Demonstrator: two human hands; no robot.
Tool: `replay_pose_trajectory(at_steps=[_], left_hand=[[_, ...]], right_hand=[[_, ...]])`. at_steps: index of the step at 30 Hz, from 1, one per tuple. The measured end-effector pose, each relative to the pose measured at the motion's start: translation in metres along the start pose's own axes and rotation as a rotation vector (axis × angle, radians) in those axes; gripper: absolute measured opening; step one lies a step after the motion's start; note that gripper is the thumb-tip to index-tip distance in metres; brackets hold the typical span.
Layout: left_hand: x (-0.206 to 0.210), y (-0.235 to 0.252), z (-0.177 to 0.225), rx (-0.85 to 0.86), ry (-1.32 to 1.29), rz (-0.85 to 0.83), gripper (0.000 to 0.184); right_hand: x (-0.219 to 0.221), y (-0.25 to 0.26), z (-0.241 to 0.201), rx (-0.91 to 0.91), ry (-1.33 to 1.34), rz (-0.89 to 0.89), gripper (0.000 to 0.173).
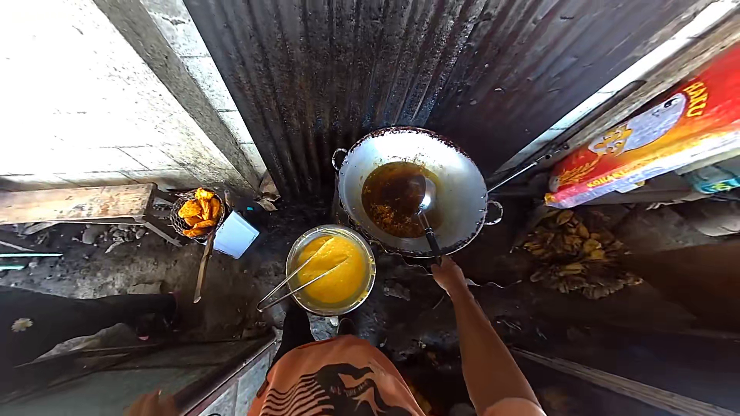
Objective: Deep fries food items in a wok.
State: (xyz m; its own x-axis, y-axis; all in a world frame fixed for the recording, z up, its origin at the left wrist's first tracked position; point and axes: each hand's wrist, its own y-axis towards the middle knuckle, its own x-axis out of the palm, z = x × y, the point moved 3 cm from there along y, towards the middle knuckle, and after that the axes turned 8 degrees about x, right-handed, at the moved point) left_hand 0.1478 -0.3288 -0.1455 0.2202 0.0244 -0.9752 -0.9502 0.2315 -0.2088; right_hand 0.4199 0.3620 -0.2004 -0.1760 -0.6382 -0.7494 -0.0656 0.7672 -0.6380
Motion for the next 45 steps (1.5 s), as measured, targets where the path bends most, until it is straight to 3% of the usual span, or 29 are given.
replay_pose_trajectory(at_steps=[6, 11, 14, 20, 23, 27, 33, 36, 39, 45], left_hand=[[0.011, 0.012, -0.013, 0.007, 0.013, -0.034, 0.046], [0.016, 0.021, -0.026, 0.0, -0.026, -0.057, 0.042], [0.015, 0.027, -0.032, -0.048, -0.067, -0.047, 0.041], [0.02, 0.028, -0.034, -0.034, -0.081, 0.049, 0.039], [0.023, 0.028, -0.036, -0.044, -0.082, 0.077, 0.038], [0.02, 0.029, -0.032, -0.097, -0.091, 0.055, 0.038], [0.019, 0.029, -0.03, -0.092, -0.092, 0.072, 0.039], [0.02, 0.029, -0.03, -0.109, -0.104, 0.067, 0.039], [0.02, 0.029, -0.03, -0.117, -0.094, 0.065, 0.039], [0.019, 0.029, -0.029, -0.135, -0.098, 0.078, 0.037]], right_hand=[[0.028, -0.031, -0.024, -0.041, 0.222, -0.161, 0.039], [0.045, -0.047, -0.052, 0.031, 0.754, -0.422, 0.02], [0.044, -0.049, -0.061, 0.026, 0.97, -0.455, 0.009], [0.027, -0.066, -0.051, -0.074, 1.093, -0.445, 0.009], [0.001, -0.069, -0.031, -0.096, 0.977, -0.271, 0.013], [-0.045, -0.061, -0.001, -0.087, 0.406, 0.158, 0.033], [-0.08, -0.068, 0.028, 0.142, -0.177, 0.325, 0.04], [-0.068, -0.068, 0.039, 0.186, -0.358, 0.327, 0.045], [-0.041, -0.071, 0.042, 0.159, -0.404, 0.22, 0.055], [0.025, -0.073, 0.013, 0.029, 0.02, -0.014, 0.043]])
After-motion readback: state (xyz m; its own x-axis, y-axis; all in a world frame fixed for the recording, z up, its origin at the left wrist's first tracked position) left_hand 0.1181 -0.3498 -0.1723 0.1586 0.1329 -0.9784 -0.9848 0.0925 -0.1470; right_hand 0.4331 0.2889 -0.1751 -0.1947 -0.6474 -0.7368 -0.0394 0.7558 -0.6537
